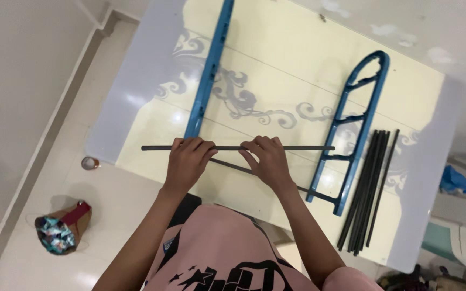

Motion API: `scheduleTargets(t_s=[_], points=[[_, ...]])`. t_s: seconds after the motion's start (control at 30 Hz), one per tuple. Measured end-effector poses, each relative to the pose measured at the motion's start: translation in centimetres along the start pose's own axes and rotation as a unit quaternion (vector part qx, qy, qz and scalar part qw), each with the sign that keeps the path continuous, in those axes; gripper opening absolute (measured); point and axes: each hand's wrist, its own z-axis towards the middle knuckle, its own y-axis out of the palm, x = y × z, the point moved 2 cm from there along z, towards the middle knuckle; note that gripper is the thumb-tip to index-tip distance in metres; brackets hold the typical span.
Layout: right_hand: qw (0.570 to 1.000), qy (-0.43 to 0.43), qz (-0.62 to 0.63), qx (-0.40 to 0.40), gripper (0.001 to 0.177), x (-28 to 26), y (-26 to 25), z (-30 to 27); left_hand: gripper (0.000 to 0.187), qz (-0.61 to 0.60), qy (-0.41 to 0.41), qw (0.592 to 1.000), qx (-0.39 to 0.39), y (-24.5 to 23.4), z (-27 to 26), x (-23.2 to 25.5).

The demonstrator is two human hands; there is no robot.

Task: The person assembles a blue plastic rack by inserting black rods into slots on two side frames. They align the frames, insert rods one by one, and adjust the structure to form a stable rack.

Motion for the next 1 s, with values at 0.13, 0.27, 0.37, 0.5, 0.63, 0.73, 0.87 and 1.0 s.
scheduleTargets(t_s=[0.13,0.27,0.37,0.5,0.63,0.73,0.87,1.0], points=[[1.000,0.004,0.011,-0.022,0.011,0.0,1.3,0.5,0.013,0.018,-0.036,0.999,0.019,-2.1,-2.0,-2.7],[0.999,0.012,0.023,-0.037,0.010,0.3,1.7,0.1,0.014,0.019,-0.053,0.997,0.052,-3.7,-3.7,-4.9],[0.998,0.014,0.050,-0.046,0.014,-0.2,2.6,-0.3,0.013,0.002,-0.055,0.997,0.049,-3.3,-4.3,-5.1],[0.996,-0.021,0.058,-0.063,0.023,-2.0,5.1,-0.3,0.013,-0.045,-0.049,0.997,0.047,-1.4,-4.3,-3.9],[0.994,0.005,0.074,-0.084,0.029,-3.0,7.1,-1.0,0.017,-0.047,-0.044,0.998,0.018,0.5,-4.5,-3.0],[0.995,0.004,0.066,-0.069,0.029,-2.3,7.2,-1.6,0.023,-0.055,-0.074,0.995,0.048,0.7,-5.0,-3.3],[0.995,0.028,0.070,-0.070,0.025,-1.0,7.3,-2.7,0.027,-0.097,-0.185,0.976,0.066,0.8,-6.2,-4.2],[0.994,0.038,0.078,-0.074,0.025,-0.4,7.9,-3.5,0.030,-0.135,-0.262,0.954,0.049,1.5,-7.1,-4.7]])
